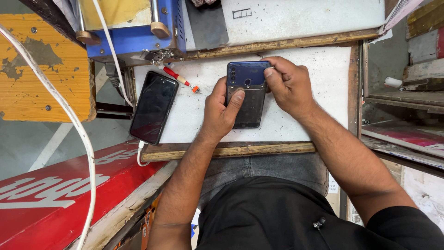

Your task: The person applies adhesive from a small tube to the edges of a blue smartphone lying on a workbench. The person repeatedly squeezes the tube and traces the perimeter of the phone, then wipes excess adhesive with a finger. A second phone is visible nearby but not handled.

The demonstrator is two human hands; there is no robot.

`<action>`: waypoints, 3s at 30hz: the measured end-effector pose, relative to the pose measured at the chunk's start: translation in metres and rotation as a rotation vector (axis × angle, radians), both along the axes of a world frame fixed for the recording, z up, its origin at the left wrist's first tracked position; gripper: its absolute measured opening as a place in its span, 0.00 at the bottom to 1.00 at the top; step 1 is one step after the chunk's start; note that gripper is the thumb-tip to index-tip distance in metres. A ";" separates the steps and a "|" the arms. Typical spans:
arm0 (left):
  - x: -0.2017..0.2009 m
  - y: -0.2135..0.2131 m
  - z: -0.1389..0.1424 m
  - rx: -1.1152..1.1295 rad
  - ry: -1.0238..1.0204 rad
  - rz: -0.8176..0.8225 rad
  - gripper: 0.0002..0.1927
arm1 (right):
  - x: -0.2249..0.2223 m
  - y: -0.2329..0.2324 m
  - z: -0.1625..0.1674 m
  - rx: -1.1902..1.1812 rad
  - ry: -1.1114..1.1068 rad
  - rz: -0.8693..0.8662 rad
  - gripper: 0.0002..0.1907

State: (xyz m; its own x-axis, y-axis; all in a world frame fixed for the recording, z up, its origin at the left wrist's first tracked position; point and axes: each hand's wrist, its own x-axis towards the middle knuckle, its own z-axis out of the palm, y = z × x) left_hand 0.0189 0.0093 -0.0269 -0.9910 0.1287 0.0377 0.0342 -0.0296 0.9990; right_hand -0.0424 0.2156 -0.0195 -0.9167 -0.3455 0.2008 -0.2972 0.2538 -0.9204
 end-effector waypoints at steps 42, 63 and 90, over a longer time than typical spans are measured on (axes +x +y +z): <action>-0.001 0.001 0.006 0.021 0.071 0.152 0.20 | -0.006 -0.001 -0.003 -0.185 -0.178 0.170 0.16; -0.008 -0.017 0.046 -0.052 0.058 0.099 0.12 | -0.003 -0.003 0.002 0.019 -0.007 0.146 0.17; -0.055 -0.017 0.062 -0.526 0.083 0.118 0.19 | 0.001 -0.003 0.004 0.073 0.044 0.132 0.18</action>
